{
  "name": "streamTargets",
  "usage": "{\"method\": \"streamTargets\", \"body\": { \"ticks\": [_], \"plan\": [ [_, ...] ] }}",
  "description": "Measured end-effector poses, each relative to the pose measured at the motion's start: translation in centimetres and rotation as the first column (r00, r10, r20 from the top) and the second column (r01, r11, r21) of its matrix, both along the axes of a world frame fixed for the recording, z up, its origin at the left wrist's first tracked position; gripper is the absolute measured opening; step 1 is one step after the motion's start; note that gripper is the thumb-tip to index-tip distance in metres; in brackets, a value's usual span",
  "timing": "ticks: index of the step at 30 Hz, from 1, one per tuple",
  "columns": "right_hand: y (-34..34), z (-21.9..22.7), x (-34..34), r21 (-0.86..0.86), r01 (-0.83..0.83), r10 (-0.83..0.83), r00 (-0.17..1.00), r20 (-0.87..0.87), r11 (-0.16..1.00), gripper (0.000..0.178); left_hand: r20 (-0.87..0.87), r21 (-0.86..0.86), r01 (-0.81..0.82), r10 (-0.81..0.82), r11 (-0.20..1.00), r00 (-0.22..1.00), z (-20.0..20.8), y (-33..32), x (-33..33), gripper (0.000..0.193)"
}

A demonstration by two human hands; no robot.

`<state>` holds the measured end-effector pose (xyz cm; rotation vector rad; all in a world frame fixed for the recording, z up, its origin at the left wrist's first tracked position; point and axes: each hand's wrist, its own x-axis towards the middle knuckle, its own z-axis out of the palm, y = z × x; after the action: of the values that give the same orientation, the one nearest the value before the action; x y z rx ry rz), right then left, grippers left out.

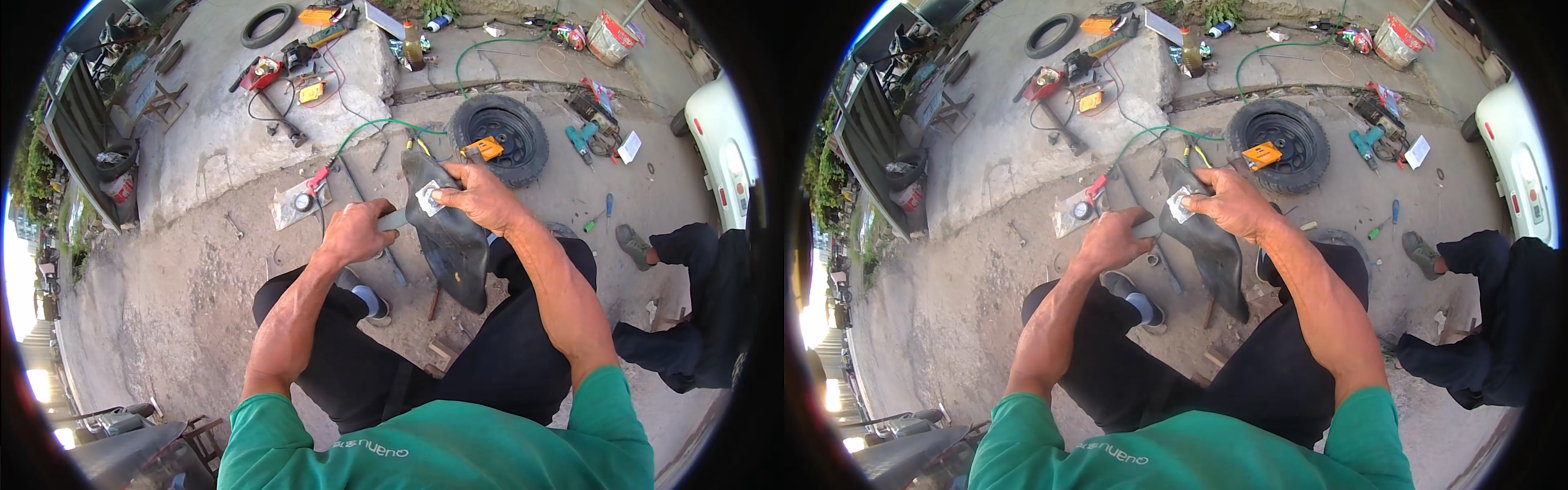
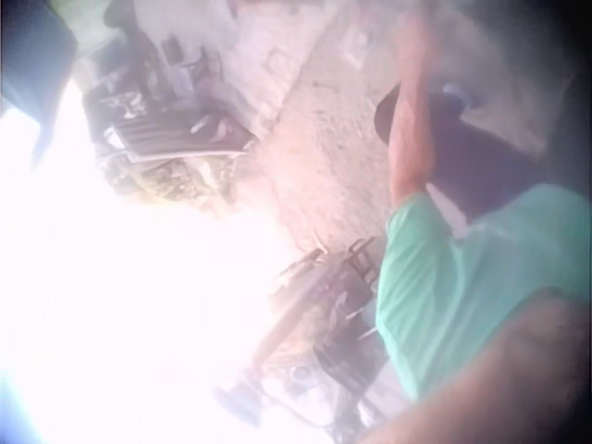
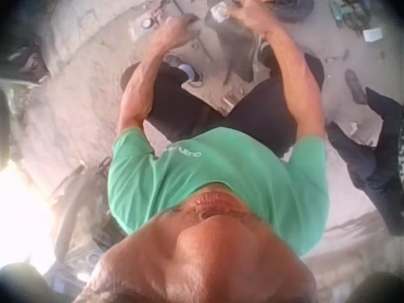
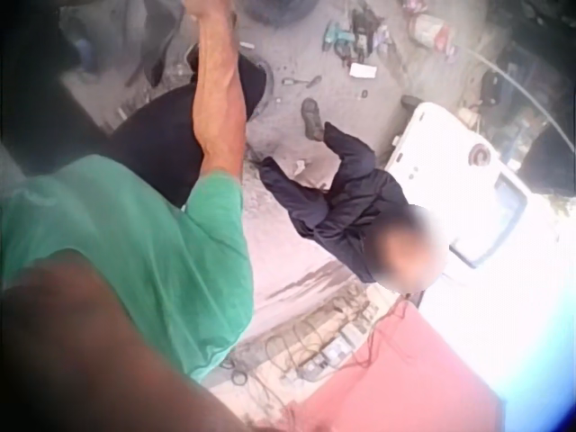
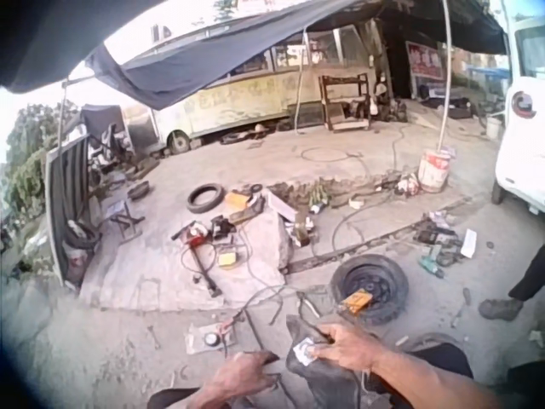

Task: The person applies glue to a punctured tire tube, places a patch over the hole, and uses a hammer to press the patch firmly. The tube is then positioned onto a wheel rim.

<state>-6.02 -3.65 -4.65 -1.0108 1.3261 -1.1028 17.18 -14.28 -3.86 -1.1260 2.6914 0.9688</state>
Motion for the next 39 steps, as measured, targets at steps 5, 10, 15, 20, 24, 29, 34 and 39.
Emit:
{"method": "streamTargets", "body": {
  "ticks": [5,10,15,20,24,29,34,39],
  "plan": [
    [-0.1,0.4,1.0,-0.003,0.109,-0.109,0.988,-0.105,0.994,0.023,-0.204,0.116,-0.069,0.092,0.991,0.975,-0.6,-1.3,0.6,0.044],
    [0.3,0.5,1.8,-0.077,0.253,-0.259,0.849,-0.46,0.964,0.054,-0.233,0.123,-0.067,0.094,0.99,0.968,0.4,-1.6,0.3,0.047],
    [0.3,3.0,2.8,-0.031,0.19,-0.179,0.843,-0.508,0.981,0.069,-0.23,0.154,-0.066,0.101,0.986,0.968,1.2,-1.3,1.0,0.049],
    [0.1,0.1,2.5,-0.268,0.147,-0.26,0.851,-0.456,0.952,0.069,-0.289,0.009,-0.08,0.08,0.997,0.954,-0.1,-1.2,0.7,0.053],
    [0.5,0.6,3.4,-0.289,0.157,-0.282,0.837,-0.47,0.944,0.07,-0.174,-0.032,-0.172,0.164,0.985,0.971,0.0,-0.8,-0.3,0.072],
    [2.3,1.9,4.6,-0.244,0.236,-0.289,0.934,-0.209,0.941,0.063,-0.206,-0.024,-0.241,0.231,0.97,0.951,-0.3,-0.5,-0.7,0.07],
    [4.5,-1.1,4.5,-0.08,0.402,-0.384,0.907,0.174,0.912,0.049,-0.222,0.004,-0.261,0.255,0.965,0.941,0.6,-0.6,-0.6,0.067],
    [3.2,-0.2,3.8,-0.121,0.278,-0.249,0.945,0.211,0.953,0.091,-0.214,0.025,-0.205,0.206,0.978,0.955,0.9,-0.8,0.0,0.066]
  ]
}}
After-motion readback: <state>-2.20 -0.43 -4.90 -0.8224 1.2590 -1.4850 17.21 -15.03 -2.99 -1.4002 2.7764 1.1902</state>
